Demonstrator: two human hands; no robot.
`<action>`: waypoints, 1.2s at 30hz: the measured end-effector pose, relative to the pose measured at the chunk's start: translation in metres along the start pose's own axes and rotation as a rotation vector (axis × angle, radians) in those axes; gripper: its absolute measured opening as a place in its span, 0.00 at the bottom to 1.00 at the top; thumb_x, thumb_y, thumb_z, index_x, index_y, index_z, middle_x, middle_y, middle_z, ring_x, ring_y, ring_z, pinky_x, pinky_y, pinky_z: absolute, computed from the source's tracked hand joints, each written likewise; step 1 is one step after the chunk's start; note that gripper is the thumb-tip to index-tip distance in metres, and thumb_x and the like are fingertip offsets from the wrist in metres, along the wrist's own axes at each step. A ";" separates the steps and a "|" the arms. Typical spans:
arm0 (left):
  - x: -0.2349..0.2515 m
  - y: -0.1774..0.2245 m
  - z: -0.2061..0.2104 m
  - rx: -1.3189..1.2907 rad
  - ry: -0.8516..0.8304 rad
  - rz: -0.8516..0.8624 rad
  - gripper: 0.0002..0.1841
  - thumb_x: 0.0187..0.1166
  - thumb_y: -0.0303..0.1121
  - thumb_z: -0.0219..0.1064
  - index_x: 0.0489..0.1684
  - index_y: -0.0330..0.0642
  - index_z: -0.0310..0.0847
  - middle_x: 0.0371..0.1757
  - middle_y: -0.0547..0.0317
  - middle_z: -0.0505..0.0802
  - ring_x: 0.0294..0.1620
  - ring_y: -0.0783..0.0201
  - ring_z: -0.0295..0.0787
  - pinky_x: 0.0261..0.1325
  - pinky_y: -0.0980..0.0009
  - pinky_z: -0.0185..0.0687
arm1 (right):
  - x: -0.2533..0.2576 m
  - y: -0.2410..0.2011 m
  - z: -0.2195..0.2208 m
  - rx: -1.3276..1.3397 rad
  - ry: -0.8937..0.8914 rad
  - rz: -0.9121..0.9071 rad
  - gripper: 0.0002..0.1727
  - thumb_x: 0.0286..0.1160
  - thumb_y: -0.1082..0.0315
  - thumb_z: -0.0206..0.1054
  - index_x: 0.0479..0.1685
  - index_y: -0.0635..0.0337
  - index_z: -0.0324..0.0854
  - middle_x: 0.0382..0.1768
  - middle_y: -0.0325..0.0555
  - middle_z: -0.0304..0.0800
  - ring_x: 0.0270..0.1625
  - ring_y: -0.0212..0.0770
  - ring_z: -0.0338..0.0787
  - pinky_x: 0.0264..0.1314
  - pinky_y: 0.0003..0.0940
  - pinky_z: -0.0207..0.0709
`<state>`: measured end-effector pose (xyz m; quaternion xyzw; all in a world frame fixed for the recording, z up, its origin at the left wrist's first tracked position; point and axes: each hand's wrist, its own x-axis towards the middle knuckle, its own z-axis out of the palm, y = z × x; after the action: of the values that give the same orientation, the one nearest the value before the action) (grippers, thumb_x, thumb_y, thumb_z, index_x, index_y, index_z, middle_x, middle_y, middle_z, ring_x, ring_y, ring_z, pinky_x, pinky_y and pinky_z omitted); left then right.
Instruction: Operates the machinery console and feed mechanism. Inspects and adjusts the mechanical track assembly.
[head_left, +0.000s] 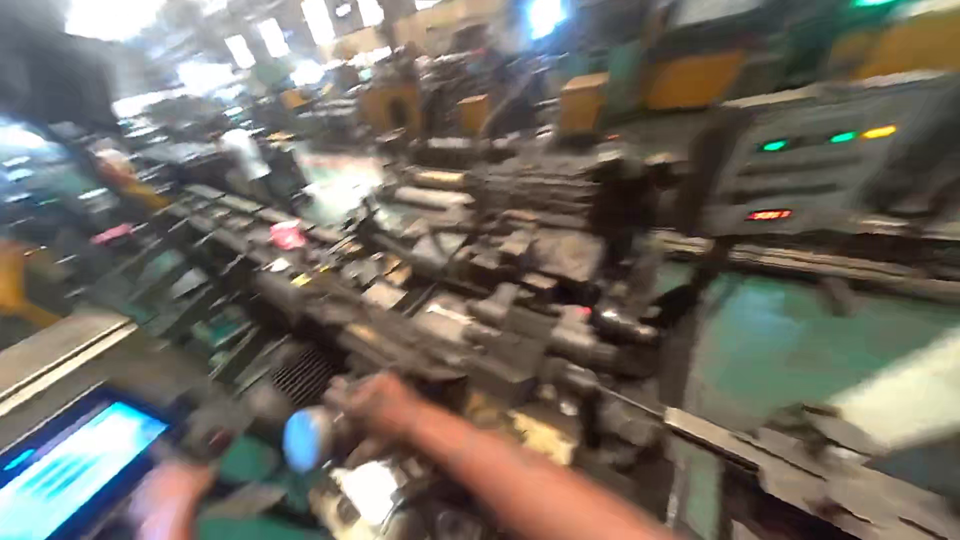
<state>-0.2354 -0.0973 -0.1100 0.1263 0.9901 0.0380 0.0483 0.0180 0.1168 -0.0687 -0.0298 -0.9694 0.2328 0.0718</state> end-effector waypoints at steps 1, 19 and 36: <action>-0.003 0.005 -0.004 0.000 0.004 -0.027 0.50 0.79 0.51 0.73 0.95 0.36 0.45 0.72 0.21 0.83 0.74 0.23 0.79 0.73 0.28 0.72 | 0.002 0.001 0.003 -0.014 0.014 -0.014 0.48 0.59 0.48 0.85 0.83 0.58 0.73 0.61 0.61 0.90 0.62 0.59 0.90 0.67 0.60 0.78; -0.012 0.015 -0.022 -0.001 0.027 -0.095 0.56 0.76 0.39 0.74 0.99 0.47 0.29 0.63 0.26 0.89 0.67 0.29 0.86 0.70 0.31 0.74 | 0.004 0.015 0.021 -0.193 0.255 -0.151 0.42 0.41 0.36 0.84 0.53 0.58 0.84 0.37 0.52 0.93 0.41 0.53 0.94 0.39 0.55 0.82; -0.004 0.005 -0.019 0.050 0.006 -0.057 0.55 0.78 0.46 0.73 0.99 0.50 0.29 0.70 0.23 0.84 0.72 0.26 0.82 0.69 0.29 0.75 | 0.001 0.002 0.003 -0.145 -0.036 0.014 0.47 0.57 0.35 0.80 0.74 0.57 0.75 0.56 0.56 0.91 0.59 0.57 0.91 0.60 0.60 0.80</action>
<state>-0.2323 -0.0946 -0.0903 0.0992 0.9941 0.0122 0.0430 0.0166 0.1170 -0.0721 -0.0376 -0.9846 0.1630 0.0504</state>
